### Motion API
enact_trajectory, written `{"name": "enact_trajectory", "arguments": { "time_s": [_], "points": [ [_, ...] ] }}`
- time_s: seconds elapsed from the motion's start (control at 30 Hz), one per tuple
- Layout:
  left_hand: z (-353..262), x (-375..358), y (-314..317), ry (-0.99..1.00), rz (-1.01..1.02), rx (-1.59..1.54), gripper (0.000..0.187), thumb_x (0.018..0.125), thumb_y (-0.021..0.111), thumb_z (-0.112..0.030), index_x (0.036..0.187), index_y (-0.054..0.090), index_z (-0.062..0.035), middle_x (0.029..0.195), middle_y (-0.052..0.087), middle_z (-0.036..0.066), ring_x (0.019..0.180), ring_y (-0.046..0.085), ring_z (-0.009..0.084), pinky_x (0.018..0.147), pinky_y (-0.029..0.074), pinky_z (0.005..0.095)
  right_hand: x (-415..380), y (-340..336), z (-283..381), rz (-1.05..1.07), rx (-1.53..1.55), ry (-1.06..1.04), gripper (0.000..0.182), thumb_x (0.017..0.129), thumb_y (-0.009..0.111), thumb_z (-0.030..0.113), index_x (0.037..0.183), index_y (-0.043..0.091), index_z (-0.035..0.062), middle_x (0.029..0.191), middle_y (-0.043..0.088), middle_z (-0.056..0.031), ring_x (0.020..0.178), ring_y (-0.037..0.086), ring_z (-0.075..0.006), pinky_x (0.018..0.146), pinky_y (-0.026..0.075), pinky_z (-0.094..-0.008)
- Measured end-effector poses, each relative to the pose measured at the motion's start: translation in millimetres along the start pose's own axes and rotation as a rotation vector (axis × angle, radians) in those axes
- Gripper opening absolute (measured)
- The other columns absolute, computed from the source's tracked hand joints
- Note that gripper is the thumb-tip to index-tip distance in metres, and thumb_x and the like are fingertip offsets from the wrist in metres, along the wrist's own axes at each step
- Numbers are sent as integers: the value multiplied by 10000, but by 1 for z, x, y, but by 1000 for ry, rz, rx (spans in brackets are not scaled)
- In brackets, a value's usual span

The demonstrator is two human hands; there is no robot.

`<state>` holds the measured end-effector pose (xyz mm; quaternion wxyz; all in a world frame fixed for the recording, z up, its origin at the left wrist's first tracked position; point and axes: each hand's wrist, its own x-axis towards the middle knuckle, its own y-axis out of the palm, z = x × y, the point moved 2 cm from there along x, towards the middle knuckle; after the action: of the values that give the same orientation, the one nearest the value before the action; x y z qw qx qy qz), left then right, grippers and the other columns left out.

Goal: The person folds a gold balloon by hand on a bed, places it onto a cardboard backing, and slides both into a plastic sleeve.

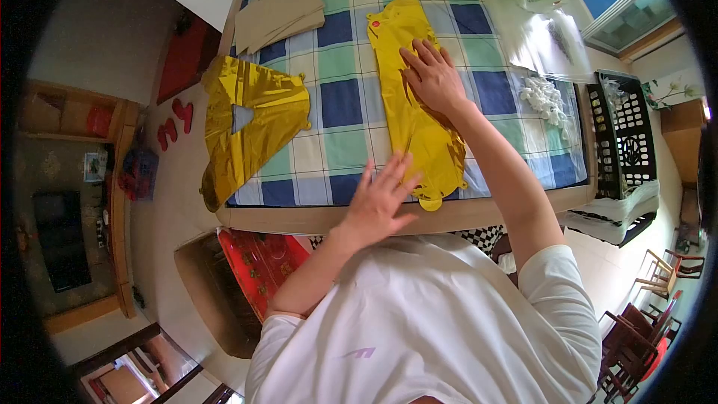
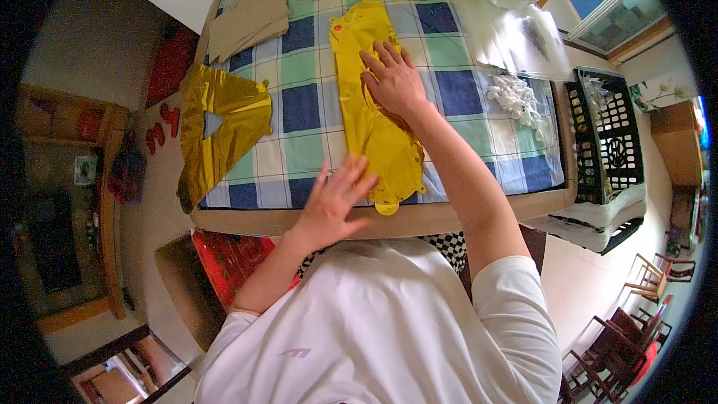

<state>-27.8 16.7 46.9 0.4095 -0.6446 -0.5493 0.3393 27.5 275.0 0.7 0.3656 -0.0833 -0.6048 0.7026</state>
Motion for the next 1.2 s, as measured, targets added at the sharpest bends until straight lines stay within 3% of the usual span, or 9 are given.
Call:
{"name": "enact_trajectory", "arguments": {
  "time_s": [0.07, 0.1, 0.3, 0.4, 0.6, 0.83, 0.93, 1.2],
  "points": [
    [-14, -3, 13, 60, 73, -33, 714, 775, 701, -428, 1367, 456, -112, 1452, 390, 129, 1393, 299, 270, 1122, 155, 578, 0, 0, 1, 4, -8, -2, 454, 960, 424, 355, 1363, 466, 149, 1460, 386, -141, 1379, 306, -300, 1135, 205, -464],
    [-17, -4, 16, 68, -8, -63, 624, 814, 664, -414, 1328, 500, -99, 1395, 468, 102, 1358, 363, 233, 1120, 164, 576, 0, 0, 1, 6, -16, -3, 456, 961, 421, 355, 1366, 462, 150, 1462, 383, -142, 1381, 304, -300, 1137, 201, -464],
    [-12, 0, 14, 31, -13, -96, 515, 854, 642, -331, 1292, 525, -87, 1300, 551, 115, 1283, 461, 218, 1106, 219, 561, 1, 0, 2, 22, -26, 3, 461, 964, 412, 358, 1376, 449, 155, 1470, 373, -141, 1389, 289, -297, 1140, 190, -465],
    [-2, 17, 10, 41, -201, -177, 445, 887, 608, -268, 1281, 528, -79, 1272, 568, 130, 1259, 486, 253, 1095, 260, 539, 1, 0, 1, 23, -26, 8, 462, 961, 418, 356, 1375, 450, 156, 1468, 375, -142, 1387, 289, -298, 1136, 198, -468],
    [49, 95, 16, -183, -475, 39, 467, 926, 540, -263, 1323, 478, -25, 1388, 461, 146, 1340, 375, 270, 1112, 246, 512, 1, -2, 2, -4, -26, -20, 456, 950, 453, 334, 1367, 465, 151, 1447, 403, -147, 1370, 318, -305, 1124, 217, -469],
    [82, 131, -15, -516, -214, 143, 589, 962, 443, -416, 1413, 371, -44, 1494, 326, 121, 1410, 245, 263, 1125, 154, 562, 2, -5, 3, -34, -1, -17, 452, 937, 466, 325, 1347, 493, 137, 1420, 434, -154, 1357, 334, -314, 1116, 230, -477],
    [86, 146, -12, -340, -391, 198, 592, 968, 416, -432, 1433, 351, -72, 1492, 331, 127, 1413, 236, 272, 1129, 129, 571, 0, -5, 4, -10, 0, -20, 462, 932, 477, 311, 1360, 477, 137, 1423, 428, -156, 1353, 335, -321, 1118, 229, -476],
    [89, 150, 0, -339, -252, 201, 602, 963, 411, -438, 1447, 333, -89, 1532, 253, 117, 1433, 186, 257, 1139, 87, 564, 5, -9, -2, -15, 116, 11, 430, 955, 446, 245, 1359, 461, 101, 1426, 418, -158, 1350, 339, -331, 1110, 241, -498]
  ]
}}
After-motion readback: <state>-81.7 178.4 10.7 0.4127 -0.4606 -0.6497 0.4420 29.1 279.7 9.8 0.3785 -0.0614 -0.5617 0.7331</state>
